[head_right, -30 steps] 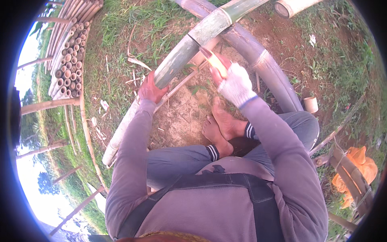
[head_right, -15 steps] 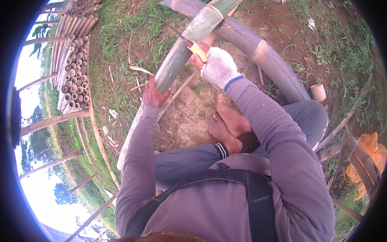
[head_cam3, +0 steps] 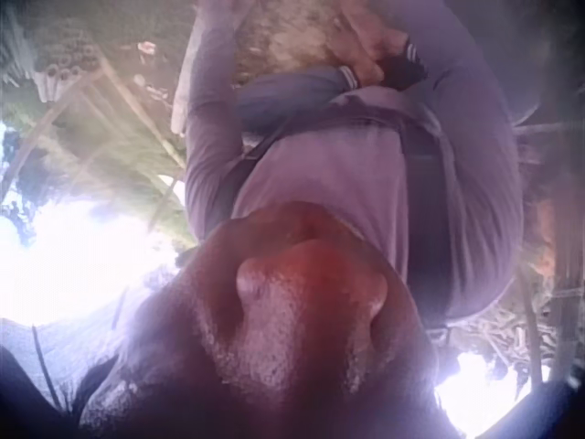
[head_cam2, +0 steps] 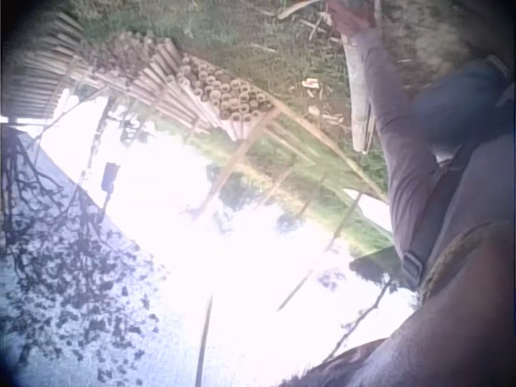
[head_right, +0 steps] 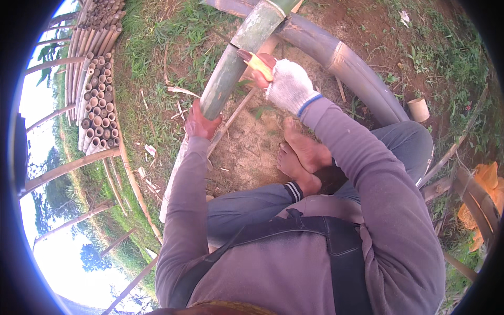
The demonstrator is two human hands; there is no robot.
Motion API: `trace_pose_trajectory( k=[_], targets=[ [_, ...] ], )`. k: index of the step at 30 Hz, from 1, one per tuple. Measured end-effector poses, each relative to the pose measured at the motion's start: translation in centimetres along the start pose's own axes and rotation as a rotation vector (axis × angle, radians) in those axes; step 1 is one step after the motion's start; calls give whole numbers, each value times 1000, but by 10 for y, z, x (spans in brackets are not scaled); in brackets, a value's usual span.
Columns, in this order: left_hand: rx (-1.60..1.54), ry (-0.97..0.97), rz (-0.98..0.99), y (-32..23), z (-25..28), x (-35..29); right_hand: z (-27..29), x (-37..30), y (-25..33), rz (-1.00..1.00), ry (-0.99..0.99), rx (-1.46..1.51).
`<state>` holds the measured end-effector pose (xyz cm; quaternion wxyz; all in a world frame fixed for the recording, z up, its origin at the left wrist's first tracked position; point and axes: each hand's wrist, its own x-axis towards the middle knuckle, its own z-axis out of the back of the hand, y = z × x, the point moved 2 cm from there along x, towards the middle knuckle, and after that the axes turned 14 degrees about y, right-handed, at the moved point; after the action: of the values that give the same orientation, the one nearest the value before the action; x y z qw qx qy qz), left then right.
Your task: The person sits on the ground and uses a hand saw to cut long bamboo poles into shorter sections. They position each pole on a support log, saw through it, and then move the cut pieces aside.
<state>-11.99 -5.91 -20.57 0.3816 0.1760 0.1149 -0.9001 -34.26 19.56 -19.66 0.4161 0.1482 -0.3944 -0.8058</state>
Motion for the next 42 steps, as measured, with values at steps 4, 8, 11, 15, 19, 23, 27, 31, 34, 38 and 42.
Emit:
trace_pose_trajectory(
  k=[4,8,11,15,19,23,27,31,34,38,42],
  targets=[
    [9,-45,6,12,-10,1,9,-24,4,-38,72,2],
    [-17,-49,11,13,-11,-4,72,-168,-2,121,46,95],
    [-13,-38,28,12,-10,-7,77,-174,-3,134,85,112],
    [-2,-53,-2,7,-11,-1,23,-70,-14,107,-63,109],
    [6,1,23,-1,-3,-1,4,-36,-8,-97,82,-7],
    [-12,-2,33,13,-7,-6,57,-134,4,28,115,68],
    [4,-50,2,14,-11,-4,74,-161,5,93,46,140],
    [-18,11,-1,0,-2,0,11,-47,-9,-124,62,-133],
    [16,12,-25,1,-4,9,-9,-31,-19,-60,1,-35],
    [-37,18,-50,20,-19,-8,28,-98,-35,42,115,-5],
    [-108,76,-69,16,14,-37,48,-148,-65,-6,318,-293]
  ],
)
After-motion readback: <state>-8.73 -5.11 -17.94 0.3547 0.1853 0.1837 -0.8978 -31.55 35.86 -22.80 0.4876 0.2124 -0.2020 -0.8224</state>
